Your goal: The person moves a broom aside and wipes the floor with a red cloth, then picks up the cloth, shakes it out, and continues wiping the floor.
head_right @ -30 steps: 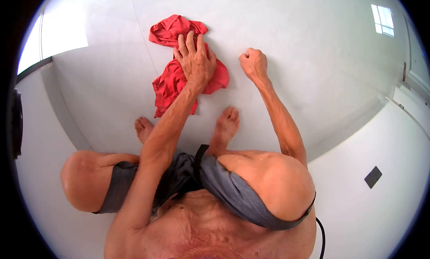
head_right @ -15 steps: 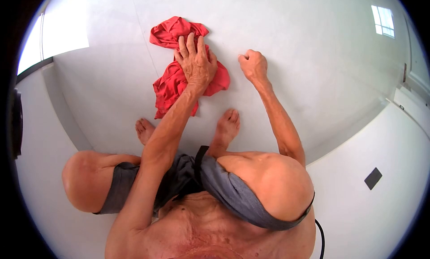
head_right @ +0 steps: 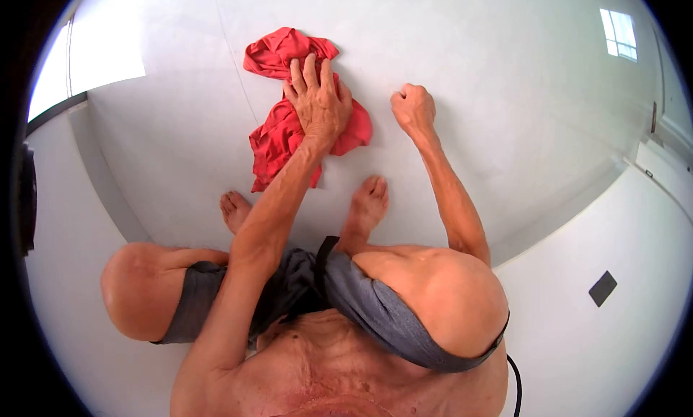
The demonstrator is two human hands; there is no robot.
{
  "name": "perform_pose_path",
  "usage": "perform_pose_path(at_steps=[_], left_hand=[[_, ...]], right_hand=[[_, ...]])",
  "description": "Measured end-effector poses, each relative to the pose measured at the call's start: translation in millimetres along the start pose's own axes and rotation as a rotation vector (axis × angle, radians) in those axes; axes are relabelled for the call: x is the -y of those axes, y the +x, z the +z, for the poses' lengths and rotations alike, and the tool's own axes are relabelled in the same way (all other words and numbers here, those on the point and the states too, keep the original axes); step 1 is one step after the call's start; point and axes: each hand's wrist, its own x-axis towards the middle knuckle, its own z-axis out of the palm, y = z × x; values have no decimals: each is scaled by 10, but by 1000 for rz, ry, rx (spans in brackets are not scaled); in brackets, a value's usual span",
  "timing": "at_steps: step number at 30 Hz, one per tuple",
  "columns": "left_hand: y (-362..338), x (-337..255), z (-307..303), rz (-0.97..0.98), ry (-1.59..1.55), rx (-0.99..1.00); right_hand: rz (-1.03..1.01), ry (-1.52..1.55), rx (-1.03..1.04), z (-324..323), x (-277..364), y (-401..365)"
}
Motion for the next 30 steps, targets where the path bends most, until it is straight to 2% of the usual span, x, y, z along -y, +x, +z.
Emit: perform_pose_path(at_steps=[11,14,17,18,21,27,29,30], left_hand=[[-26,-32,-13,-29,-19,16],[-57,-43,-41,-20,-31,34],[-2,-12,-64,-29,-22,23],[-18,-34,-53,-26,-24,27],[-16,-19,-20,-25,-26,13],[-20,-17,-34,-25,-17,32],[5,9,-43,-29,-7,35],[-6,-4,-51,-32,-6,41]], right_hand=[[47,14,15,36,126,-12],[-105,-9,-55,51,115,11],[7,-12,-3,-23,-59,68],[-72,106,-55,12,-39,24],[-119,-10,-53,85,59,-47],[-112,1,-124,40,-86,49],[-109,4,-111,54,-92,57],[-46,54,-68,16,-89,78]])
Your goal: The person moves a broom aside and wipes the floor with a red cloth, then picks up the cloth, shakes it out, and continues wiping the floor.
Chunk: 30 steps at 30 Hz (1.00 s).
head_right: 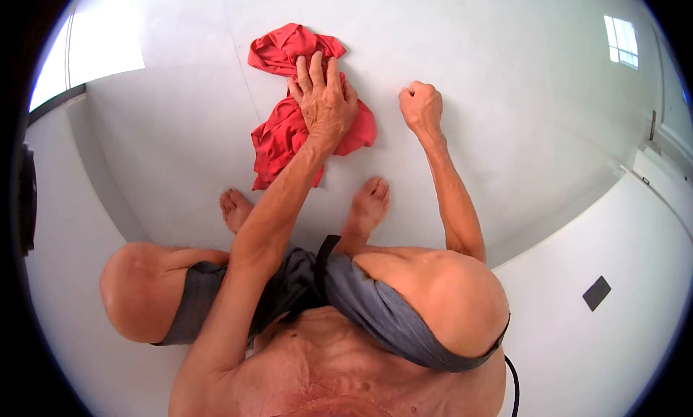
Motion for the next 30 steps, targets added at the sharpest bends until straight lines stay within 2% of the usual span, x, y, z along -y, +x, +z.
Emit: perform_pose_path(at_steps=[3,6,9,12,15,18,21,24,27,30], left_hand=[[-30,-15,43,7,-12,-6],[-29,22,71,13,-19,-19],[-41,-1,31,14,-29,-12],[1,-10,36,12,-25,-21],[-36,-8,37,13,-29,-20],[-15,-15,40,5,-24,-15],[-39,0,59,3,-32,-11],[-8,-5,35,-1,-32,-5],[-34,-13,31,3,-33,-6],[7,-2,36,5,-36,-17]], right_hand=[[-92,-2,-1,97,38,-86],[-16,16,9,3,-2,21],[-148,-83,21,54,29,-57],[-97,-82,8,-31,37,14],[-287,-143,35,-37,70,-64],[-295,-230,10,-74,29,-5],[-528,-230,6,-72,24,-24],[-357,-265,32,-109,31,-3],[-480,-240,27,-148,54,-41],[-477,-226,-22,-41,-96,8]])
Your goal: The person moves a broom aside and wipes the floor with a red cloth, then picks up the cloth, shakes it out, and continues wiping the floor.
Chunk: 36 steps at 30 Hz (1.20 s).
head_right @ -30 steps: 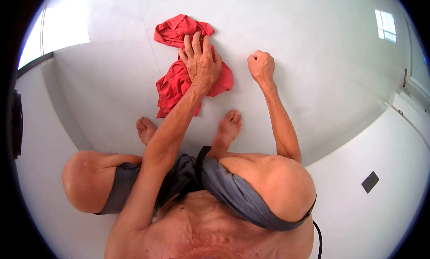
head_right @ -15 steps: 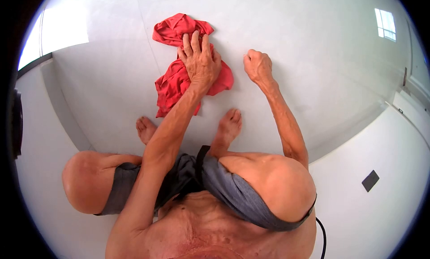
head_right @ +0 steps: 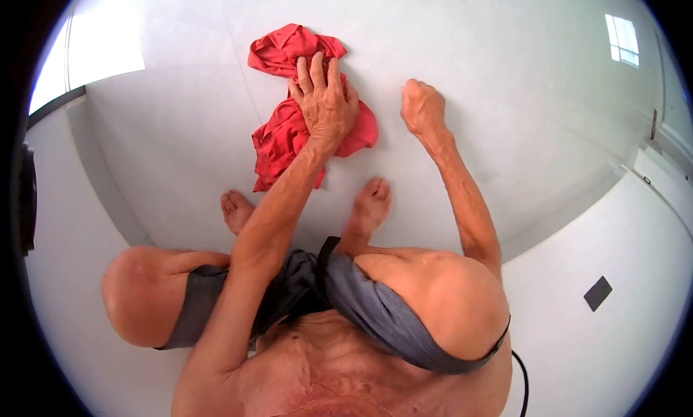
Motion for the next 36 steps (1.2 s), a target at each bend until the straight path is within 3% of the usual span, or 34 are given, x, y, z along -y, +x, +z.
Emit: perform_pose_path(at_steps=[9,12,19,24,33,36], left_hand=[[-18,-10,13,-3,11,-3],[-19,18,18,3,17,3],[-28,4,13,-5,26,9],[-28,-2,8,2,34,11],[-18,8,-19,-9,19,19],[-31,-13,26,-2,24,-2]], right_hand=[[-63,-38,-1,18,115,-34],[18,-105,72,-60,171,2],[-52,-64,19,-9,86,-17],[2,-81,99,-109,101,42],[-96,-68,116,-52,148,-27],[-10,-57,90,-103,131,185]])
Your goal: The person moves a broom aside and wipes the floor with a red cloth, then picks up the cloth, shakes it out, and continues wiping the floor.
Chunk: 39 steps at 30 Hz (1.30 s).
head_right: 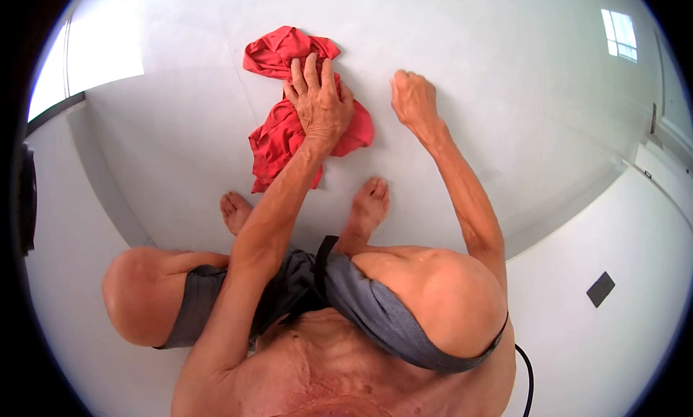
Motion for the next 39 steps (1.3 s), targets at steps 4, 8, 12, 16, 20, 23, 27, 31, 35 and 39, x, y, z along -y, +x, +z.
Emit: perform_pose_path(at_steps=[4,8,12,16,20,23,27,31,35,39], left_hand=[[11,13,-44,12,-25,7],[-26,8,-34,-2,-32,11],[-11,8,-40,-3,-25,18],[14,3,-51,-5,-18,15],[8,37,-18,-2,25,42],[2,35,-23,-6,82,85],[-11,45,34,4,-22,-5],[-2,41,23,-5,-28,-3],[-14,52,23,-12,-33,7],[9,18,-7,-9,-34,21]], right_hand=[[-137,43,-144,248,212,115],[-18,85,-25,94,242,291],[-175,9,-58,183,364,338],[-81,46,-14,116,335,400],[-96,10,-14,142,380,409],[-109,4,-10,168,385,384],[2,40,-8,92,330,454],[-73,40,-24,122,374,395],[-74,38,5,129,409,455],[-90,14,-41,194,325,464]])
